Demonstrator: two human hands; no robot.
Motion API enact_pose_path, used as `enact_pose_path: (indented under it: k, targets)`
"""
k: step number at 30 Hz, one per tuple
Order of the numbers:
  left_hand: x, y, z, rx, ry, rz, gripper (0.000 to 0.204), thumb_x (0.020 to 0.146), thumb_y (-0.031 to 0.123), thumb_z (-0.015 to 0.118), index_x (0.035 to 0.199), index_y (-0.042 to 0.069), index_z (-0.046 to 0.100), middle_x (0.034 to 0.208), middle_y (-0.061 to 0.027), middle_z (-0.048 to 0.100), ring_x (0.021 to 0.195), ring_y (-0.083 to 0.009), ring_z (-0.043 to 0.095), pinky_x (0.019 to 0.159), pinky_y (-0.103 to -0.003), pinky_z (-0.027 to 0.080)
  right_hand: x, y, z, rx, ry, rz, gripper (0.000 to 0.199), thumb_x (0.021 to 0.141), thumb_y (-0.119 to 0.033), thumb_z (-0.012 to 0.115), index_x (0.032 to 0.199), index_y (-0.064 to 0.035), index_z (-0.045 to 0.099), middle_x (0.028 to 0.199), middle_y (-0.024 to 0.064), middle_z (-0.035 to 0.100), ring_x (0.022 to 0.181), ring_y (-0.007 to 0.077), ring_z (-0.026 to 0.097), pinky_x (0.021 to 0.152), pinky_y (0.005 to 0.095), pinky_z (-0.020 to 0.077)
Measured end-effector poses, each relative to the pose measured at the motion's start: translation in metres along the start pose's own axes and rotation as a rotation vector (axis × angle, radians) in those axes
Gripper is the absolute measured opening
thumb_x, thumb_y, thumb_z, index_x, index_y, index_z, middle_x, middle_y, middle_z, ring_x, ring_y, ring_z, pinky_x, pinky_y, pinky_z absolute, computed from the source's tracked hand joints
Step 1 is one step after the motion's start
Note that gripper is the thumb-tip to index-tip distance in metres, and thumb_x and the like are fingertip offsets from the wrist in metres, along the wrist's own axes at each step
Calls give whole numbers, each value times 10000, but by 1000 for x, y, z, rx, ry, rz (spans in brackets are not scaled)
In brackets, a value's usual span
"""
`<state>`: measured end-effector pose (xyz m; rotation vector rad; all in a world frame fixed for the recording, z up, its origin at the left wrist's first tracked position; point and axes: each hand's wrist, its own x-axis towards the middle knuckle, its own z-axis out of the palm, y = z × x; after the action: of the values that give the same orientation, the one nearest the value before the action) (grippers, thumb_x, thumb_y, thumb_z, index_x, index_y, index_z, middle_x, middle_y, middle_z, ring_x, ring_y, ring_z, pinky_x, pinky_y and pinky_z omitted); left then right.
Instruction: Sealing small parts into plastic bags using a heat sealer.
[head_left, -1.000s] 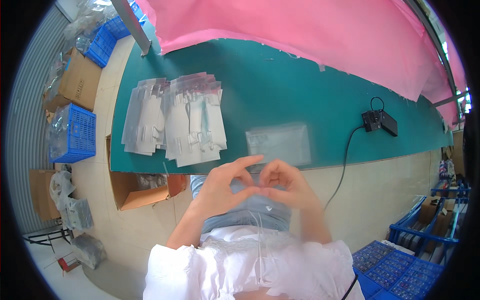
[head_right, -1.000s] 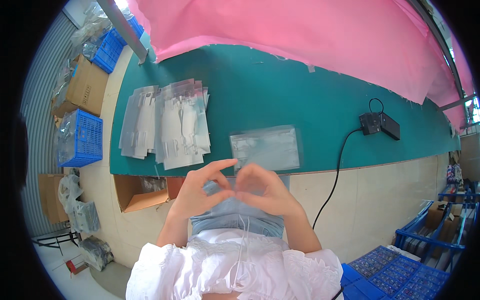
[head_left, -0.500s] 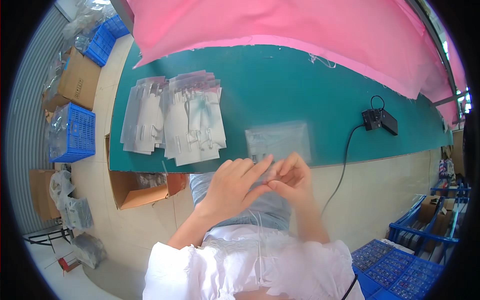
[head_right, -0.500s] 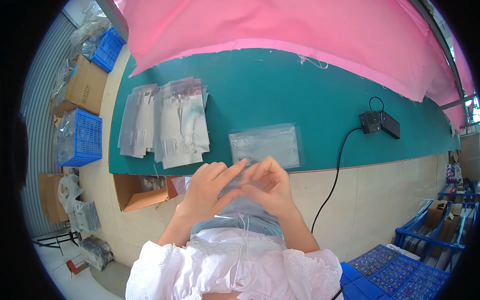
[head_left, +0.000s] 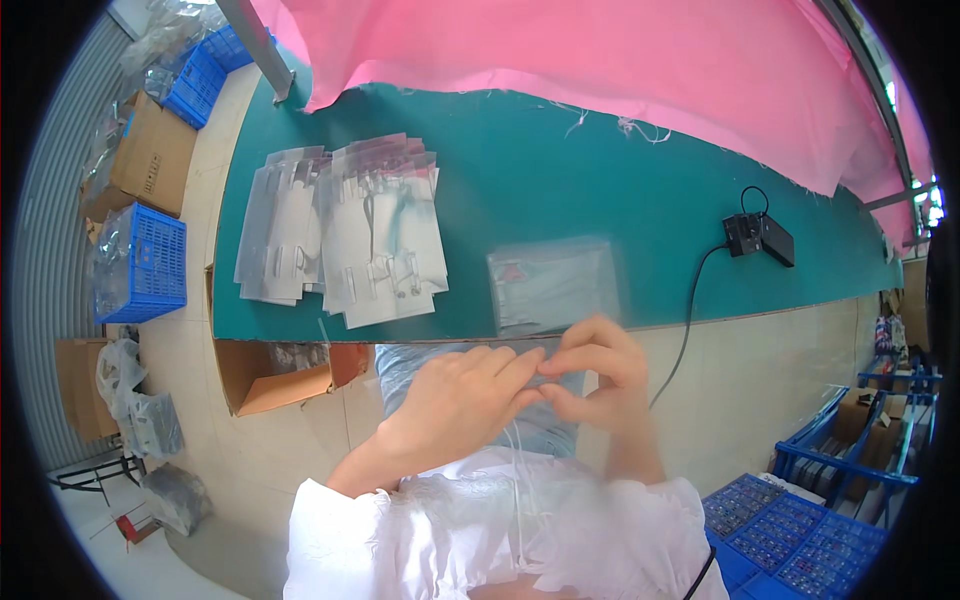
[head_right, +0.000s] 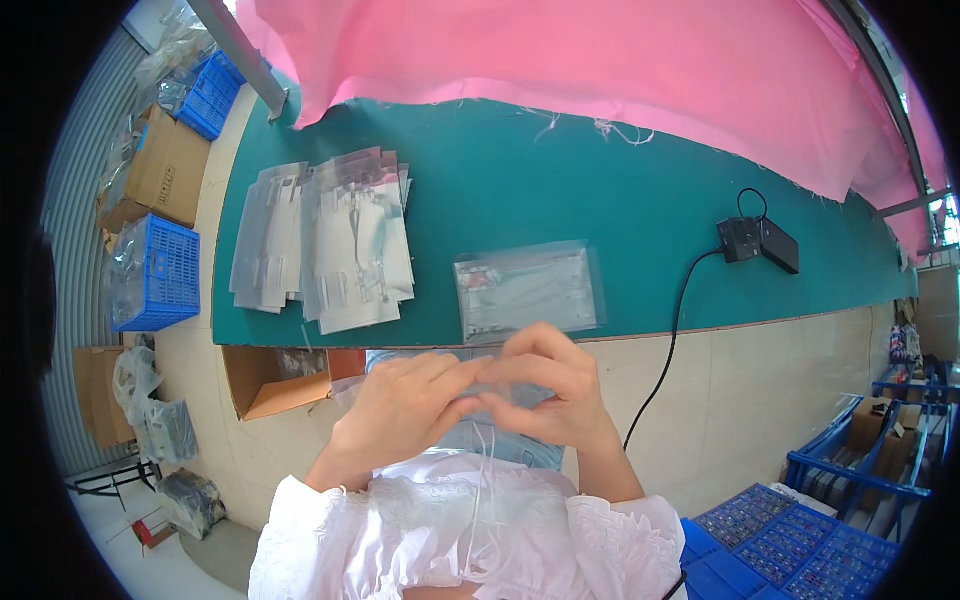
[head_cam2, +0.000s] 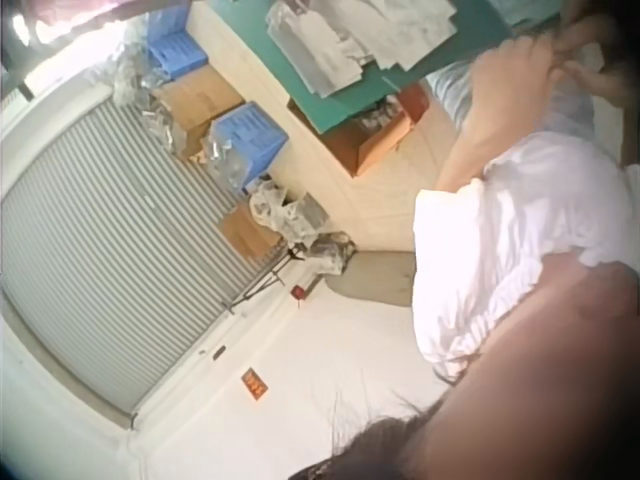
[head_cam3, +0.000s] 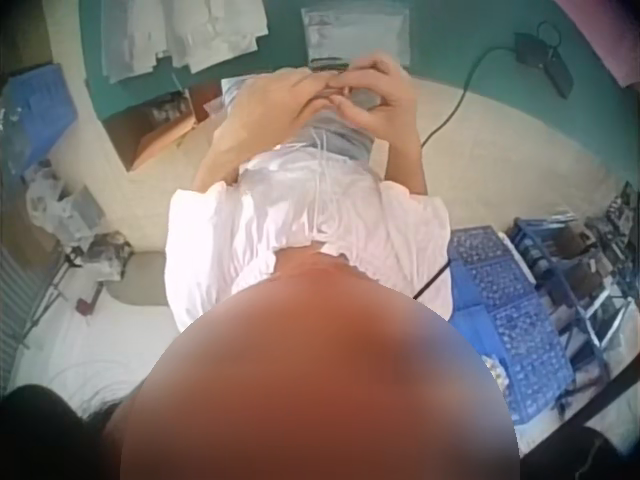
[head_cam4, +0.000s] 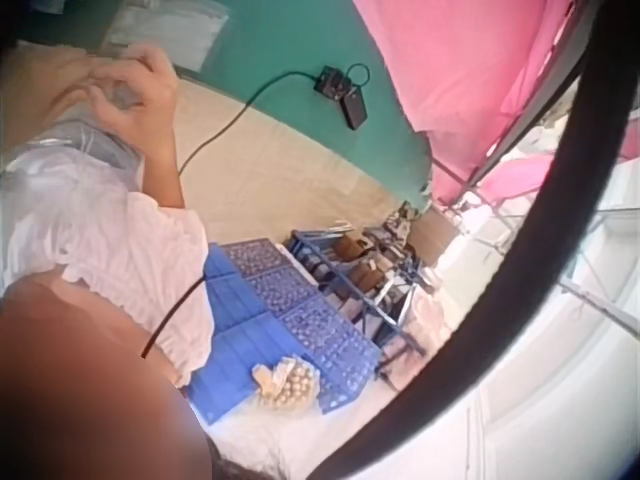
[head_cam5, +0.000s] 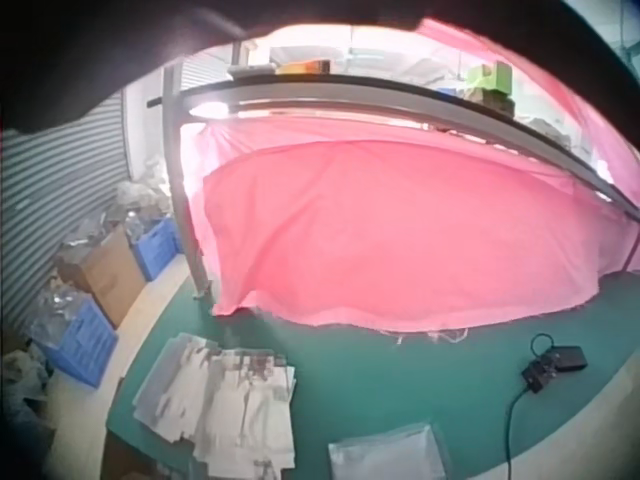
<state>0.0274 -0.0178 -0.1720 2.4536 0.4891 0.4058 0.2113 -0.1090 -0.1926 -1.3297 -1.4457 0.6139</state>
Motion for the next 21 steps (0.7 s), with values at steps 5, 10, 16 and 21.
enact_pose_path:
  k: [5,10,16,21]
  targets:
    - [1,3,-2,-21,-74,44,275,891,252,614,1092,66,591,790,-33,593,732,-187,613,572,-311,480,-4,3,1,66,19,-32,273,548,-42,811,802,-82,721,893,57,545,737,144,568,625,253,438]
    - [0,3,-3,-56,-104,53,245,903,260,599,1072,83,594,786,-23,587,722,-189,607,569,-311,477,-2,-1,0,43,8,-51,271,538,-44,815,788,-87,718,891,54,537,734,136,556,612,250,430]
    - [3,5,-7,-196,-35,-25,397,856,261,665,1193,66,586,794,-55,570,728,-219,585,591,-342,455,-4,-2,-1,58,5,-55,245,552,-16,782,774,-77,699,881,66,557,744,150,571,628,260,449]
    - [2,-5,-6,-174,81,-37,553,757,249,756,1257,78,593,724,-46,512,690,-231,516,625,-349,399,-2,7,-8,75,61,-72,281,585,23,734,857,-31,684,962,109,634,713,142,600,577,245,480]
